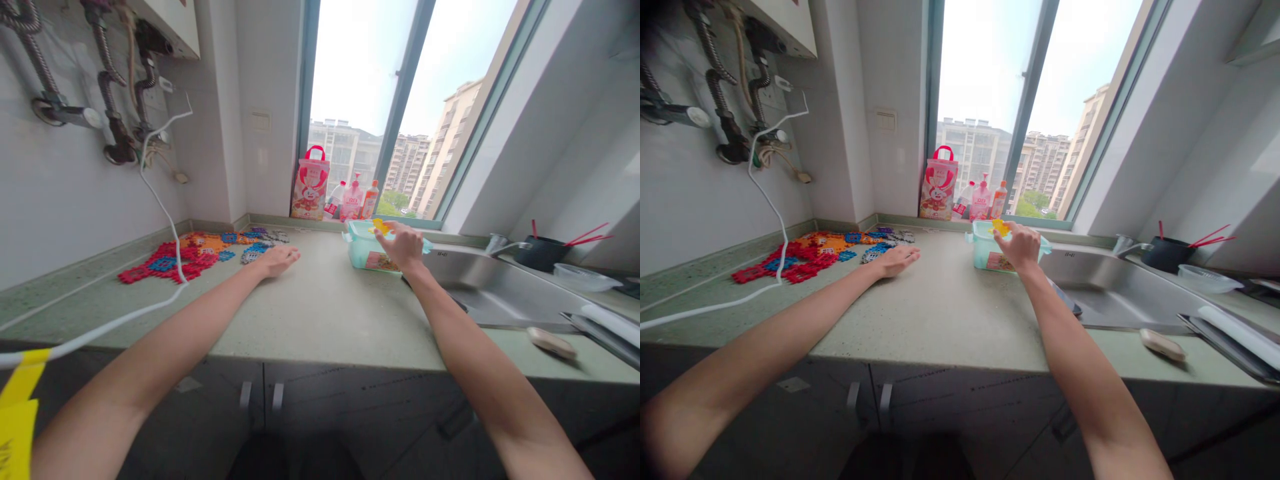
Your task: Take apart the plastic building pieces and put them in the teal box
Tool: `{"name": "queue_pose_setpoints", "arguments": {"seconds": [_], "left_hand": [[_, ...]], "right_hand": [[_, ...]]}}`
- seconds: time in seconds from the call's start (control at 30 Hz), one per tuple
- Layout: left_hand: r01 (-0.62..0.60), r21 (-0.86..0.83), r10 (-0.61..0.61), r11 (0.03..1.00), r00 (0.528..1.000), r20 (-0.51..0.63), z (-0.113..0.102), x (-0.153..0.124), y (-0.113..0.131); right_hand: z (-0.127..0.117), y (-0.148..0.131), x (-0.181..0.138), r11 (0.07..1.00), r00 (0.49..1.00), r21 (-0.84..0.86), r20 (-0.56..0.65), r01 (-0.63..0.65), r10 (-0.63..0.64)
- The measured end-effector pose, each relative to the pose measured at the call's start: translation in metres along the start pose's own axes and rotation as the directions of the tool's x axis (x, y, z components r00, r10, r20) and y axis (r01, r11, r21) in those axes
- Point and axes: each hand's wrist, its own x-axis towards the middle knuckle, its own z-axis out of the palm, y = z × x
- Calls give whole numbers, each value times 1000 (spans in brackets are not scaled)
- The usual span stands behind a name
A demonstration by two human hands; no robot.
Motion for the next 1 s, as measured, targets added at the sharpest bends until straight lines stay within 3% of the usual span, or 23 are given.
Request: {"name": "queue_pose_setpoints", "arguments": {"seconds": [0.3, 0.47, 0.63, 0.8, 0.9, 1.0], "left_hand": [[-27, 14, 27, 1000, 999, -39, -2, 1, 1], [-38, 27, 40, 999, 998, -56, 0, 3, -5], [-37, 13, 37, 999, 998, -50, 0, 3, -9], [-52, 28, 53, 998, 998, -37, 1, 2, -9], [-18, 200, 41, 980, 993, -112, -5, 0, -7], [63, 298, 15, 953, 968, -251, -24, -4, -7]], "right_hand": [[1, -8, -2, 997, 998, 23, 13, 68, -68], [4, -34, -10, 969, 975, 104, -13, 223, -223], [3, -68, -24, 860, 883, 227, 3, 456, -469], [10, -97, -42, 746, 763, 341, 110, 573, -637], [19, -104, -48, 708, 714, 379, 154, 596, -683], [25, -101, -52, 716, 717, 393, 176, 577, -675]]}}
